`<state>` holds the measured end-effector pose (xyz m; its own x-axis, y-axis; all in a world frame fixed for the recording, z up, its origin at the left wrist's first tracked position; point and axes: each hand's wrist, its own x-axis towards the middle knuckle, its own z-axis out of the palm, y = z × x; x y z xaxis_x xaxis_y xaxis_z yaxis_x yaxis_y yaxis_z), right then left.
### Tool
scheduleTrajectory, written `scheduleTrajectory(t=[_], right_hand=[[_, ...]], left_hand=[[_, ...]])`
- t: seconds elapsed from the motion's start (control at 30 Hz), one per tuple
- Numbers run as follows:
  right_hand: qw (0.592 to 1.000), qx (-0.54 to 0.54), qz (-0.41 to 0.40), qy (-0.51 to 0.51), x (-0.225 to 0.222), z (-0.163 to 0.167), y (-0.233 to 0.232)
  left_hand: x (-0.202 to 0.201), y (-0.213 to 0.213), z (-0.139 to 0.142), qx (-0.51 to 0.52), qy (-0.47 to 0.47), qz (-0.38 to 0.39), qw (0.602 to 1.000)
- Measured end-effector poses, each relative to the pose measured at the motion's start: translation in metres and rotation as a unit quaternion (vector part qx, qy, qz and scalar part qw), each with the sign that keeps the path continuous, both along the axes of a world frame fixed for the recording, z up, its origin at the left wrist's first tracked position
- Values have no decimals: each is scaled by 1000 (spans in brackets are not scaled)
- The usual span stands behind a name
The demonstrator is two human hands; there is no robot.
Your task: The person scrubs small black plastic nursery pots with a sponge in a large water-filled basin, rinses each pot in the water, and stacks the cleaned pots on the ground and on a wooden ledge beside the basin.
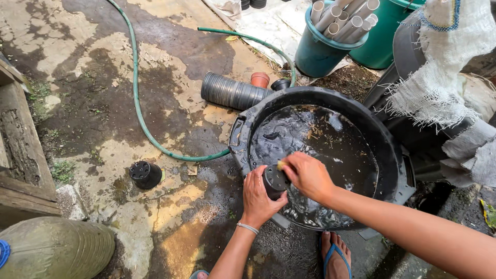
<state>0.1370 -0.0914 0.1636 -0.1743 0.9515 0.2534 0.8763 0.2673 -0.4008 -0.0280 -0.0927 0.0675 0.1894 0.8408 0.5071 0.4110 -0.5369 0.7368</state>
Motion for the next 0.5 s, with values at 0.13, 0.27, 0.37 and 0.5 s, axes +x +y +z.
scheduleTrajectory(t=[0.13,0.27,0.37,0.5], right_hand=[[996,22,76,33,-20,-6,3],[984,13,176,2,-5,3,-19],[987,9,159,-27,17,13,-21],[998,27,63,-4,21,14,0]], left_hand=[[-2,0,1,7,-19,-9,1000],[-2,-1,2,-23,-31,-6,999],[0,0,1,-22,-3,1,1000],[1,1,0,2,4,-1,1000]])
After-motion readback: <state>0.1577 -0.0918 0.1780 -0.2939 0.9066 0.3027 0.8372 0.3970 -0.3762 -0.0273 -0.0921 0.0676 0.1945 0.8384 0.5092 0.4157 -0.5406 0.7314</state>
